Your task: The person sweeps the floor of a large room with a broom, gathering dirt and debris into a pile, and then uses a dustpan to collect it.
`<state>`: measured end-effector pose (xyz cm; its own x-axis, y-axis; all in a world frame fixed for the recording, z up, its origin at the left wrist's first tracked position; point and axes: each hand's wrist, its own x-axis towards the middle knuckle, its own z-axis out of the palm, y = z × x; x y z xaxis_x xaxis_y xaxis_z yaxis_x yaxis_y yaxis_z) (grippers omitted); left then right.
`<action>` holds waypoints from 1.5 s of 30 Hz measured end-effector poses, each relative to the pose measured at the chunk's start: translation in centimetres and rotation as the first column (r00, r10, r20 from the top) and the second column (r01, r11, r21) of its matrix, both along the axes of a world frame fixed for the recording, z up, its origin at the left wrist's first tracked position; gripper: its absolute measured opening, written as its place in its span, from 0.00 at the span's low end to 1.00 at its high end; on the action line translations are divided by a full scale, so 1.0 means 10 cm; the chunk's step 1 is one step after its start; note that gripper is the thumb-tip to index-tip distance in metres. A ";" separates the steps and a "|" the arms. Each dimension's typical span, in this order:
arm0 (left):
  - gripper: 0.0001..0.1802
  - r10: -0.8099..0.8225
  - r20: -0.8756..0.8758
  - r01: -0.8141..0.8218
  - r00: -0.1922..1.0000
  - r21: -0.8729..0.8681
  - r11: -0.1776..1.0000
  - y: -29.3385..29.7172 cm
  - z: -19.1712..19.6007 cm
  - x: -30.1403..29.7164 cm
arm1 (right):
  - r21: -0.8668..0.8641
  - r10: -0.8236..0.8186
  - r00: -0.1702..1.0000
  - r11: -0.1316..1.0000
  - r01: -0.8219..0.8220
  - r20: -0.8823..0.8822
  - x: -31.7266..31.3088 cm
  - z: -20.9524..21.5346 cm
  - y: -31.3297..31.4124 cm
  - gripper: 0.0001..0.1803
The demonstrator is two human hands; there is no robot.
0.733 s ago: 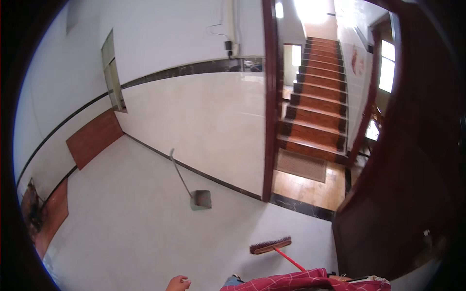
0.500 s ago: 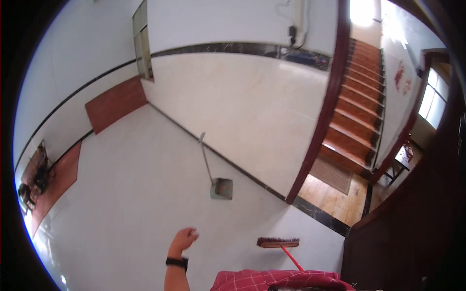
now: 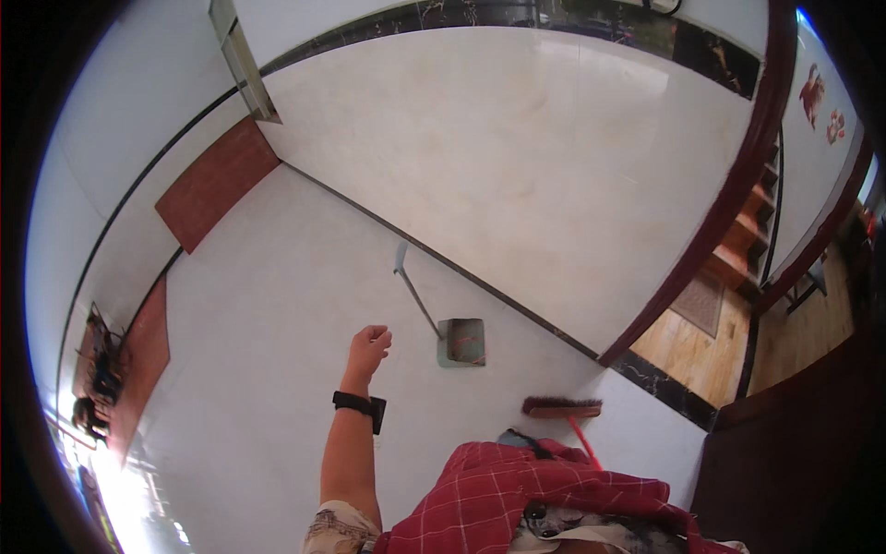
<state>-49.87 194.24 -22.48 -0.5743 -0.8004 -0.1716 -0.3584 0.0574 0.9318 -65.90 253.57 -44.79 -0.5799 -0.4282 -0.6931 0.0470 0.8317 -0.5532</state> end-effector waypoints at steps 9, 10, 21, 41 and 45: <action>0.25 -0.058 0.113 0.058 0.992 0.008 0.998 -1.54 -0.25 -0.91 | -0.036 -0.253 0.965 0.966 0.256 0.074 0.31 0.23 -0.62 0.29; 0.26 -0.062 0.138 0.058 0.988 0.031 0.998 -1.77 -0.40 -1.02 | 0.030 -0.234 0.972 0.972 0.234 0.001 0.47 0.27 -0.70 0.31; 0.16 -0.405 0.105 0.376 0.908 0.219 0.900 -3.17 -1.73 -2.30 | 0.247 -0.854 0.516 0.515 0.821 0.063 2.21 1.67 -2.20 0.34; 0.23 -0.887 -0.136 0.893 0.442 -0.027 0.449 2.39 -3.22 -4.26 | 0.038 -0.911 -0.372 -0.384 0.923 -0.181 3.77 -2.01 -2.51 0.31; 0.27 -0.971 -0.150 0.966 0.187 -0.151 0.210 3.25 -3.37 -4.77 | 0.089 -0.805 -0.588 -0.583 0.808 0.071 3.49 -1.84 -2.47 0.32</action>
<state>-97.57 226.74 -56.14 -0.9113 0.4098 0.0395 0.1543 0.2511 0.9556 -31.00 228.83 -63.20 0.0162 0.6409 -0.7675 0.6610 -0.5828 -0.4727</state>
